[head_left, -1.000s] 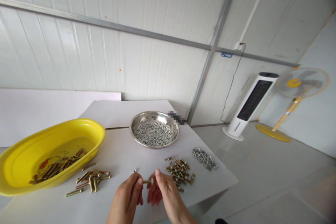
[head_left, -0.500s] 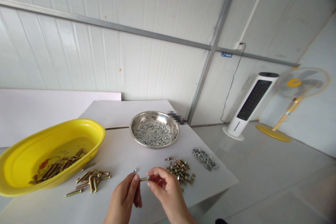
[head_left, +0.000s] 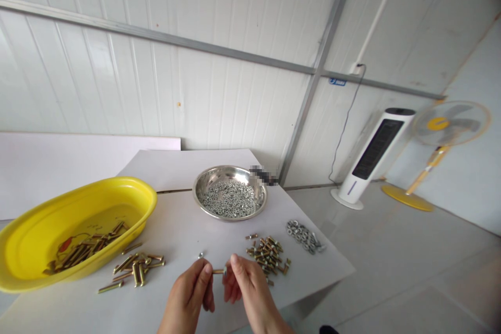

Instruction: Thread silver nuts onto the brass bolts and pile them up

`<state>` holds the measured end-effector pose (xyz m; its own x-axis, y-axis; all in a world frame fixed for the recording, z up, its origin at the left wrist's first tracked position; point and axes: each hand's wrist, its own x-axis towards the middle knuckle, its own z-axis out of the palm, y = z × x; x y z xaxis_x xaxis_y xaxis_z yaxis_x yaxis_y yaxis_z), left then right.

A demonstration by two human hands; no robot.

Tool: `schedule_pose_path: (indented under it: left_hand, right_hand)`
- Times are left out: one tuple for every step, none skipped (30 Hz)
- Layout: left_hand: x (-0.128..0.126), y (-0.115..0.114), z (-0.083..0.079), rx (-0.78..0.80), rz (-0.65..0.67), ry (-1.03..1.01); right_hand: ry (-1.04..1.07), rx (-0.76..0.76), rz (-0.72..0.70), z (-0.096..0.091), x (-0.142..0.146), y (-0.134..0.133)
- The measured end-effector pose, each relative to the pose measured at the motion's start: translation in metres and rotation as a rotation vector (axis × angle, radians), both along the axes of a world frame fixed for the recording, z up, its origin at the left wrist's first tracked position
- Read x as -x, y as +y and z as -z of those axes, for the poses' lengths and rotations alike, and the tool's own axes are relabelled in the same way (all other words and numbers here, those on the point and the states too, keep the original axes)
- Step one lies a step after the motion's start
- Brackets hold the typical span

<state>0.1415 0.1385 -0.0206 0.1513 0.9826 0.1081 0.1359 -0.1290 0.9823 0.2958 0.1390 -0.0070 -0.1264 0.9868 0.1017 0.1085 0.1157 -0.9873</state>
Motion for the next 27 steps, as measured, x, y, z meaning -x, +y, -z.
schedule_pose_path:
  left_hand:
    - [0.001,0.001,0.002,0.011,-0.014,-0.024]
    - [0.001,0.002,0.004,0.028,-0.024,-0.055]
    - [0.001,0.003,0.005,0.052,-0.031,-0.09]
    - [0.002,0.004,0.006,0.08,-0.036,-0.124]
    - [0.002,0.005,0.007,0.106,-0.041,-0.156]
    - [0.001,0.005,0.007,0.129,-0.046,-0.182]
    - [0.001,0.005,0.007,0.146,-0.049,-0.2]
    - [0.0,0.005,0.008,0.155,-0.05,-0.209]
    - [0.0,0.005,0.008,0.156,-0.052,-0.21]
    - [-0.001,0.005,0.008,0.15,-0.054,-0.204]
    - [-0.001,0.005,0.008,0.136,-0.057,-0.192]
    - [-0.001,0.005,0.008,0.115,-0.061,-0.173]
    - [-0.002,0.005,0.008,0.088,-0.067,-0.147]
    - [-0.001,0.004,0.007,0.055,-0.074,-0.117]
    - [-0.001,0.004,0.005,0.021,-0.077,-0.087]
    - [-0.001,0.004,0.003,-0.011,-0.074,-0.058]
    - [-0.001,0.003,0.001,-0.037,-0.062,-0.032]
    - [-0.001,0.002,-0.002,-0.055,-0.041,-0.007]
    - [-0.001,0.001,-0.004,-0.067,-0.014,0.014]
    - [-0.001,0.0,-0.006,-0.072,0.014,0.031]
    - [-0.001,-0.002,-0.008,-0.073,0.033,0.046]
    - [-0.002,-0.002,-0.009,-0.071,0.042,0.057]
    - [-0.003,-0.003,-0.009,-0.068,0.044,0.066]
    - [-0.003,-0.003,-0.009,-0.065,0.038,0.069]
    - [-0.004,-0.003,-0.008,-0.061,0.028,0.07]
    - [-0.004,-0.003,-0.006,-0.056,0.014,0.066]
    - [-0.005,-0.002,-0.004,-0.052,-0.004,0.056]
  right_hand:
    - [0.011,-0.032,0.0,-0.003,-0.001,0.0]
    - [0.009,-0.068,-0.004,-0.006,-0.002,0.0]
    - [-0.01,-0.105,-0.004,-0.008,-0.002,0.0]
    - [-0.043,-0.143,0.003,-0.011,-0.003,-0.001]
    - [-0.084,-0.175,0.018,-0.012,-0.003,-0.001]
    - [-0.123,-0.202,0.036,-0.013,-0.002,0.0]
    - [-0.155,-0.223,0.049,-0.013,-0.002,0.0]
    - [-0.175,-0.237,0.053,-0.012,-0.001,0.001]
    - [-0.185,-0.246,0.052,-0.01,0.0,0.002]
    - [-0.187,-0.251,0.053,-0.009,0.0,0.003]
    - [-0.184,-0.252,0.056,-0.007,0.0,0.004]
    - [-0.181,-0.249,0.062,-0.006,0.0,0.005]
    - [-0.183,-0.247,0.069,-0.005,-0.001,0.005]
    - [-0.188,-0.243,0.072,-0.004,-0.001,0.004]
    - [-0.197,-0.236,0.068,-0.004,-0.002,0.003]
    - [-0.205,-0.225,0.058,-0.005,-0.002,0.002]
    - [-0.211,-0.21,0.046,-0.005,-0.002,0.001]
    - [-0.213,-0.189,0.032,-0.004,-0.001,0.0]
    - [-0.208,-0.161,0.019,-0.003,-0.001,-0.001]
    - [-0.196,-0.126,0.007,-0.002,0.0,-0.002]
    - [-0.179,-0.089,0.0,0.001,0.0,-0.002]
    - [-0.16,-0.055,-0.002,0.003,0.001,-0.003]
    - [-0.142,-0.028,0.0,0.005,0.001,-0.002]
    - [-0.125,-0.012,0.007,0.006,0.001,-0.002]
    - [-0.107,-0.009,0.02,0.006,0.0,-0.001]
    - [-0.089,-0.017,0.033,0.005,0.0,-0.001]
    - [-0.073,-0.032,0.038,0.002,-0.001,-0.001]
